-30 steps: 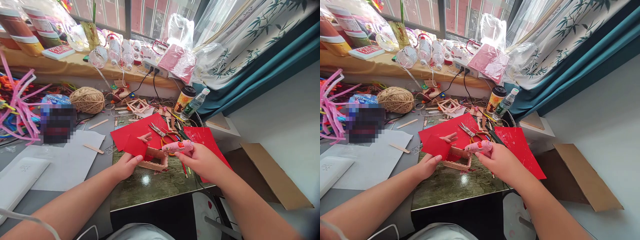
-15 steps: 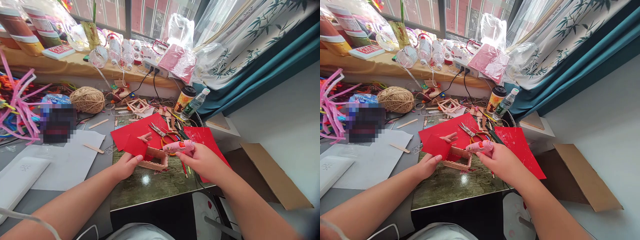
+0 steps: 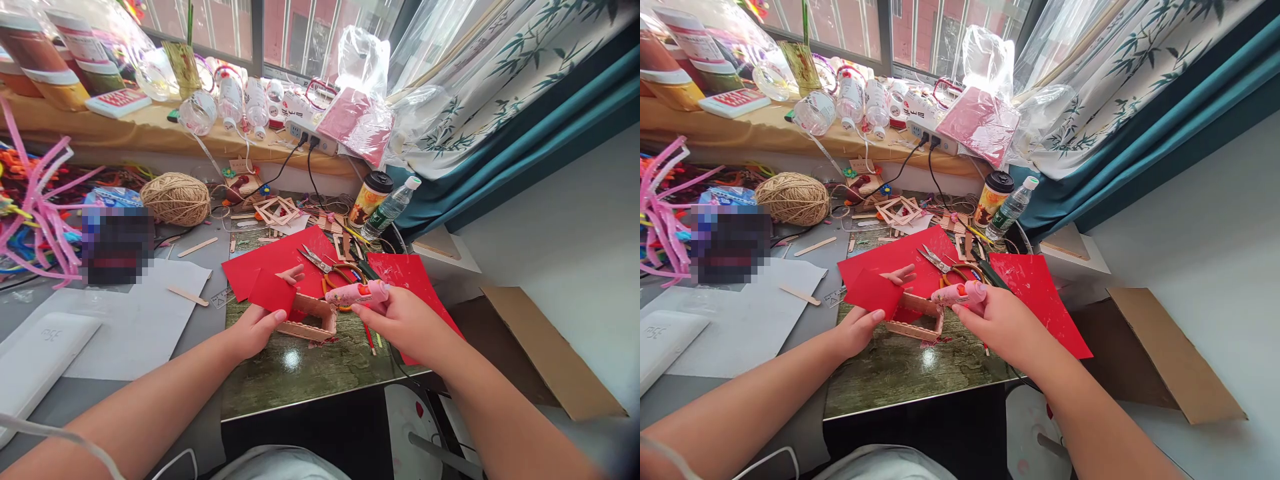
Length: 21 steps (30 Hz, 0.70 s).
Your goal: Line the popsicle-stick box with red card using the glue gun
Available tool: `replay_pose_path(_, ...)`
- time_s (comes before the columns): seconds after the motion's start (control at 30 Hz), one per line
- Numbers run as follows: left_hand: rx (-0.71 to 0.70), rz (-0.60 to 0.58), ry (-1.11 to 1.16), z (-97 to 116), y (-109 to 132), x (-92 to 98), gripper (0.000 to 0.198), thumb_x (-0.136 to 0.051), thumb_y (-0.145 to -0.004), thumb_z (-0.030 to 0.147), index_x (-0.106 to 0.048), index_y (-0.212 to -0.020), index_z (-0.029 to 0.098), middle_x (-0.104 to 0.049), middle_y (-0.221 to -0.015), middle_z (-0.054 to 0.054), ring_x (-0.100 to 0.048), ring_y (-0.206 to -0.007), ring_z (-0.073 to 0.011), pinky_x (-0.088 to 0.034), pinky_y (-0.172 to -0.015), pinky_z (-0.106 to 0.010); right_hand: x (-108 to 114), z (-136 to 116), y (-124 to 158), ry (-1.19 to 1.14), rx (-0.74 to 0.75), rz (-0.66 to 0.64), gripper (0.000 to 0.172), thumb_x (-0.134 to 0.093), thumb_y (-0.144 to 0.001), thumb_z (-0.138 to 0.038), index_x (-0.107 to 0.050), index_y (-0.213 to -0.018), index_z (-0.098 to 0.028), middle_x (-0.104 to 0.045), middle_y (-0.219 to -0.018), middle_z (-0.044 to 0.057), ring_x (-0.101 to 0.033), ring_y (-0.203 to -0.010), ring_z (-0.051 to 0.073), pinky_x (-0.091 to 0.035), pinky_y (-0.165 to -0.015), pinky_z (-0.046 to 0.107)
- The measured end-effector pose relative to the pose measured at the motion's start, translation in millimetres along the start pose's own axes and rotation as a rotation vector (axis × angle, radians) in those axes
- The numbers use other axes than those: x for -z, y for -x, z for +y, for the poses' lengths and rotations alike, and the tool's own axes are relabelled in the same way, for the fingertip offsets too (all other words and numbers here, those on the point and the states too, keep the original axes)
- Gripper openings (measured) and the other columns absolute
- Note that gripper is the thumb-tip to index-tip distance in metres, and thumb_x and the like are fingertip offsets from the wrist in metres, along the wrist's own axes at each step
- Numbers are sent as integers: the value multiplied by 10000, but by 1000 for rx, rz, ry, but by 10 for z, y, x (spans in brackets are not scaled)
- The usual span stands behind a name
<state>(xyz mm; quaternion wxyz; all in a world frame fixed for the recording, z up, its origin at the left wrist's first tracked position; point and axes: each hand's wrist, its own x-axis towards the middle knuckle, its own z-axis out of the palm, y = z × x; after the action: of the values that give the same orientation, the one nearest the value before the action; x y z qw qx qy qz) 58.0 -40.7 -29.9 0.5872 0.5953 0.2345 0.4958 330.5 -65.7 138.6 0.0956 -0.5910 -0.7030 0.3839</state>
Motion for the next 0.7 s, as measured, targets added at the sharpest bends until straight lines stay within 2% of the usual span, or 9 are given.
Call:
replay_pose_path(0.07,2,-6,6,7,0,-4,505,-612,-1000,541,-556,-1439,299,-334,-1760,-118,-279,-1628,-428,-289,-1273,-687,1,0,-2,-3,-1,-4,430,-579,-1029,-417,-708,-1437,-368,-780,-793,-17,-733,-717,238,-593,-723,367)
replay_pose_path(0.23,1,-4,24,10,2,-5,522,-624,-991,541,-547,-1451,306,-316,-1767,-115,-268,-1629,-437,-320,-1256,-688,-1,4,-6,-76,65,7,402,-604,-1025,-385,-731,-1406,-367,-837,-1134,8,-780,-1039,284,-611,-929,409)
replay_pose_path(0.43,-2,-2,14,-14,1,3,534,-624,-996,528,-535,-1470,298,-322,-1764,-122,-267,-1632,-425,-284,-1279,-686,-1,-5,9,-99,58,2,393,-599,-1036,-369,-729,-1407,-371,-800,-1314,6,-752,-1202,293,-593,-1039,434)
replay_pose_path(0.57,-5,-4,0,-30,3,12,521,-612,-998,533,-546,-1457,295,-343,-1755,-124,-284,-1625,-431,-275,-1281,-698,11,-4,17,-91,75,10,388,-606,-1023,-372,-745,-1384,-367,-812,-1285,9,-756,-1202,309,-609,-1025,446)
replay_pose_path(0.7,-2,-6,0,-55,3,25,509,-616,-998,520,-550,-1451,297,-341,-1756,-123,-284,-1627,-430,-275,-1282,-698,15,18,15,-70,109,41,372,-638,-991,-365,-776,-1336,-377,-853,-1094,12,-751,-1209,350,-604,-1043,497)
